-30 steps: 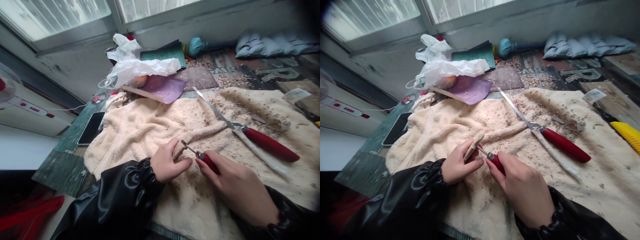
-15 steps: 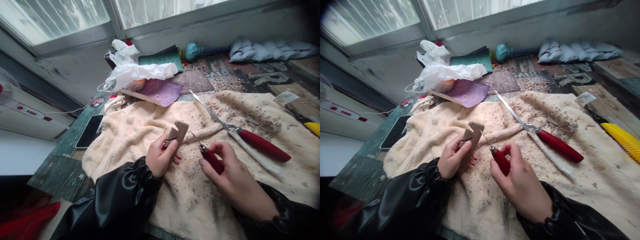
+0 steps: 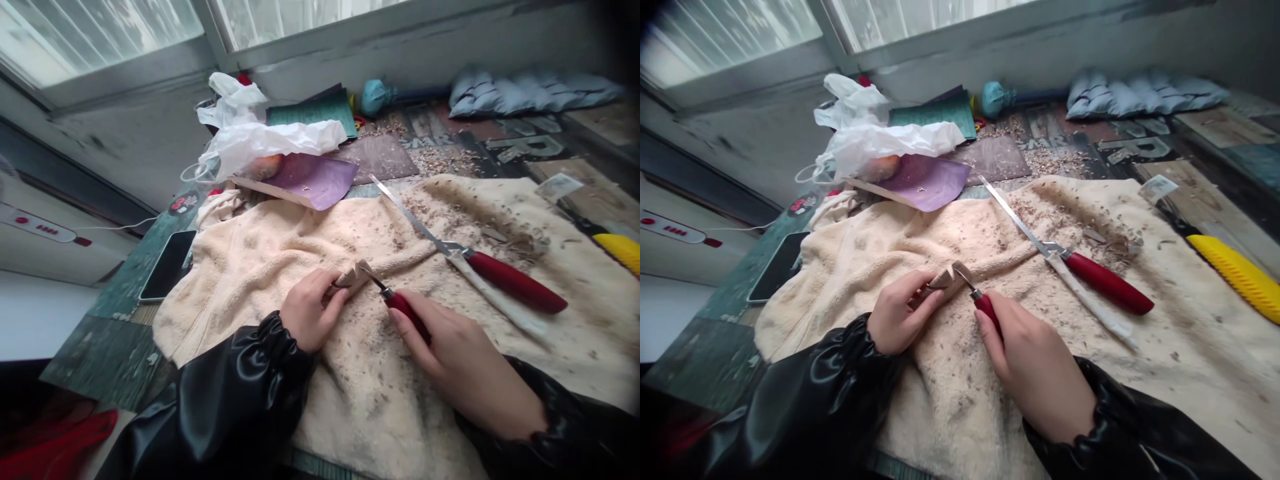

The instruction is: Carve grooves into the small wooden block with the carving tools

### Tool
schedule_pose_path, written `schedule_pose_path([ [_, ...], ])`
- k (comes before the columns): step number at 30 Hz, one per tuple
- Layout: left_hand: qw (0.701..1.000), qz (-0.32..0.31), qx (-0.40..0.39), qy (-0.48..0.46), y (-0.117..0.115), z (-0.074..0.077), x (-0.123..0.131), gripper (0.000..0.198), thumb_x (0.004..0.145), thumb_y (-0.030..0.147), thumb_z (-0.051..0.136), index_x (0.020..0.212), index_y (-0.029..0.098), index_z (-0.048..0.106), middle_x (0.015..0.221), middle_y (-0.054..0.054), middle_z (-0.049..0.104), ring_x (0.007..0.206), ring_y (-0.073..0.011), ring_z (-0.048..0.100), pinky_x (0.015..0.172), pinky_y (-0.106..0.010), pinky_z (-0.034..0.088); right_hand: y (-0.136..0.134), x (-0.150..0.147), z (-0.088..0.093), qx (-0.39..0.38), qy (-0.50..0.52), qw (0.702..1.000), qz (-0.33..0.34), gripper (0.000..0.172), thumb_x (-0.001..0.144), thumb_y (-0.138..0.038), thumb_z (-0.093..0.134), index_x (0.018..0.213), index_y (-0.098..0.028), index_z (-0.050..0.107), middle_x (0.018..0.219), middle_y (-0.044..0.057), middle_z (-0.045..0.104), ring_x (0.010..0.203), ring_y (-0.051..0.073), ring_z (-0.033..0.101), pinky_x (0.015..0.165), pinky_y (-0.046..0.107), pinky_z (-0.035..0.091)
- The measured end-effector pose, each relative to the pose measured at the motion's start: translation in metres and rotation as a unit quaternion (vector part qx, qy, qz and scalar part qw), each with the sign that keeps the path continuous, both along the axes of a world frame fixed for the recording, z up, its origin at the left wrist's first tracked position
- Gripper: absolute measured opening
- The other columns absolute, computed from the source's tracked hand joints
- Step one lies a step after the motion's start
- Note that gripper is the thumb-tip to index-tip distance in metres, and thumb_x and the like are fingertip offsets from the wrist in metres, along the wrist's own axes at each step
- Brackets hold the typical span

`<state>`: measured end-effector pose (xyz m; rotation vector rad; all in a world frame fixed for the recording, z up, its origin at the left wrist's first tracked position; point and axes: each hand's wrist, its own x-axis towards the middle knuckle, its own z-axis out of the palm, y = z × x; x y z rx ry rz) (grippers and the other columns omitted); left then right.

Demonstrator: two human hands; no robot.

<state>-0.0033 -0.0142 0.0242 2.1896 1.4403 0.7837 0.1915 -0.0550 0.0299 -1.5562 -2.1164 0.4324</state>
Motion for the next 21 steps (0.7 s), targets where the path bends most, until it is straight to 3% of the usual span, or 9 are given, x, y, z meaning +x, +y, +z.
schedule_pose_path([
  [6,0.997,0.000,0.076,0.030,-0.002,-0.007,0.003,0.017,0.085,0.019,0.054,0.101,0.013,0.060,0.087,-0.008,0.067,0.078,-0.0191,0.063,0.072,-0.032,0.054,-0.006,-0.005,-0.007,-0.013,-0.051,0.999,-0.010,0.026,0.096,-0.032,0.031,0.089,-0.019,0.054,0.075,0.005,0.064,0.063,0.018,0.063,0.060,0.030,0.048],
  [9,0.992,-0.004,0.116,0.047,-0.004,-0.008,0.006,0.016,0.086,0.017,0.051,0.100,0.012,0.059,0.086,-0.009,0.065,0.079,-0.0195,0.063,0.072,-0.032,0.054,-0.009,-0.009,-0.009,0.000,-0.090,0.995,-0.034,0.028,0.096,-0.033,0.029,0.085,-0.019,0.051,0.068,0.003,0.060,0.058,0.019,0.062,0.055,0.030,0.045],
  [17,0.992,0.009,0.102,0.068,-0.007,-0.008,0.012,0.014,0.087,0.018,0.048,0.096,0.014,0.059,0.083,-0.007,0.063,0.075,-0.0181,0.061,0.068,-0.030,0.052,-0.013,-0.021,-0.007,0.062,-0.236,0.969,-0.047,0.025,0.095,-0.024,0.031,0.078,-0.018,0.048,0.059,0.001,0.053,0.039,0.014,0.054,0.037,0.024,0.028],
  [21,0.990,0.017,0.108,0.094,-0.008,-0.007,0.014,0.015,0.087,0.018,0.048,0.094,0.013,0.060,0.079,-0.006,0.061,0.069,-0.0174,0.059,0.062,-0.028,0.051,-0.011,-0.030,-0.003,-0.004,-0.304,0.951,-0.066,0.024,0.095,-0.023,0.034,0.079,-0.016,0.051,0.060,0.004,0.055,0.041,0.017,0.058,0.036,0.023,0.024],
])
